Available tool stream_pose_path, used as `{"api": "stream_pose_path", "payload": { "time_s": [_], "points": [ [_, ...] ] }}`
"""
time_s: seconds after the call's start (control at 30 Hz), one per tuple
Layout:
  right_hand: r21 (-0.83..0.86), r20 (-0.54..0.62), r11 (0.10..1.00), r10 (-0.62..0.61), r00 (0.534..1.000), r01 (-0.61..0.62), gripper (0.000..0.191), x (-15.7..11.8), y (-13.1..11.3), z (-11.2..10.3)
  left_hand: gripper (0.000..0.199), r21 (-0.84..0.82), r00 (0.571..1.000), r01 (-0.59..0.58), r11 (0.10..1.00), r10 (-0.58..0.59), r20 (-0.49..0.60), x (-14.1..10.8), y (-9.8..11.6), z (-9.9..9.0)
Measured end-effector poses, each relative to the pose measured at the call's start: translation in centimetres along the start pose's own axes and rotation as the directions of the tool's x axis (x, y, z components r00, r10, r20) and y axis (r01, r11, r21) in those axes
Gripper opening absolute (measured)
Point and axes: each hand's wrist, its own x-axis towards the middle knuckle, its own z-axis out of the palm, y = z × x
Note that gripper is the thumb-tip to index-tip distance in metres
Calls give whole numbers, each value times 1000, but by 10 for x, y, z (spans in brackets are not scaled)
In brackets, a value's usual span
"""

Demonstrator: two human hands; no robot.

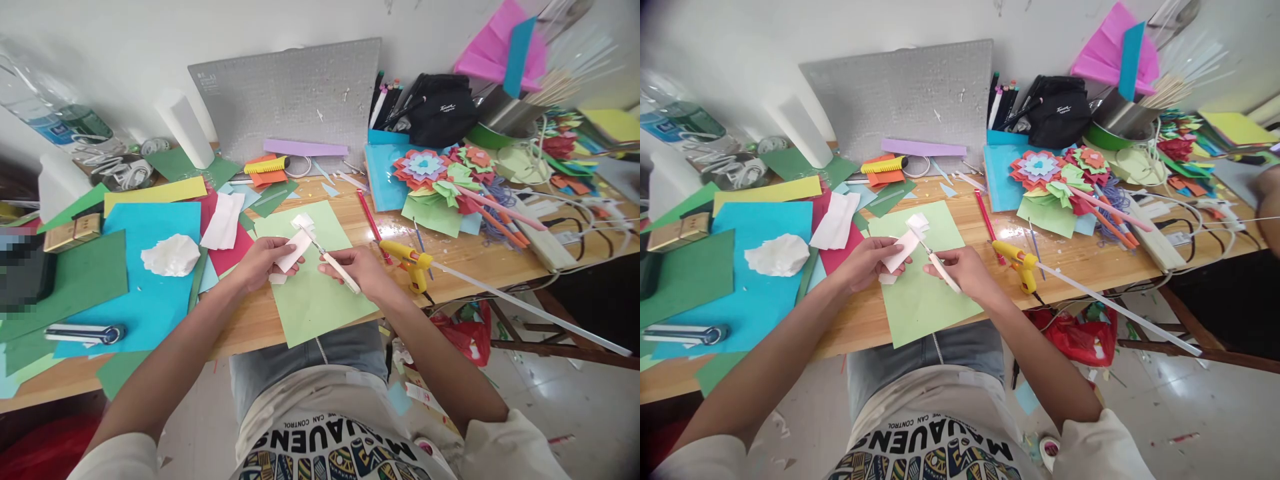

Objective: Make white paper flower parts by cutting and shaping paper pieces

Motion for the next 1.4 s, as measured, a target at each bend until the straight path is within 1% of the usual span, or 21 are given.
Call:
{"api": "stream_pose_path", "payload": {
  "time_s": [0.17, 0.27, 0.33, 0.4, 0.47, 0.53, 0.6, 0.73, 0.87, 1.1, 1.23, 1.4],
  "points": [
    [22, -27, 999, 43, 999, -42, 52, 6, 5, 0, 23, -17, 997, 19, 1000, -20, -73, 3, -1, 0],
    [29, -14, 998, 50, 999, -50, 51, 4, 1, 0, 25, -10, 996, 1, 1000, -2, -86, 4, -2, -1],
    [58, 4, 997, 44, 999, -44, 50, -1, -4, -1, 31, -9, 996, -48, 999, 47, -70, 3, -2, -3],
    [72, 39, 997, 9, 999, -12, 49, -7, -10, -3, 36, -18, 991, -127, 992, 126, -37, 1, -2, -4],
    [54, 88, 998, -38, 995, 33, 49, -14, -14, -5, 39, -34, 980, -197, 980, 197, -5, -1, -1, -5],
    [6, 144, 998, -56, 988, 55, 48, -21, -16, -5, 40, -43, 973, -228, 973, 229, 18, -4, -1, -5],
    [-59, 164, 995, -70, 984, 80, 46, -25, -16, -3, 40, -44, 975, -219, 975, 221, 36, -5, 0, -4],
    [-220, 82, 962, -150, 985, 165, 40, -28, -19, 4, 39, -33, 983, -167, 985, 169, 71, -6, -1, -2],
    [-308, 83, 929, -187, 979, 204, 36, -26, -22, 7, 38, -26, 986, -141, 990, 143, 89, -5, -1, 0],
    [-308, 55, 922, -230, 972, 236, 35, -26, -19, 9, 38, -24, 989, -130, 991, 132, 66, -5, -1, 2],
    [-287, 68, 930, -219, 973, 230, 38, -26, -18, 8, 40, -3, 992, -113, 994, 113, 52, -4, -1, 3],
    [-202, 83, 959, -183, 980, 196, 42, -21, -13, 10, 41, 13, 993, -100, 995, 99, 57, -4, 0, 5]
  ]
}}
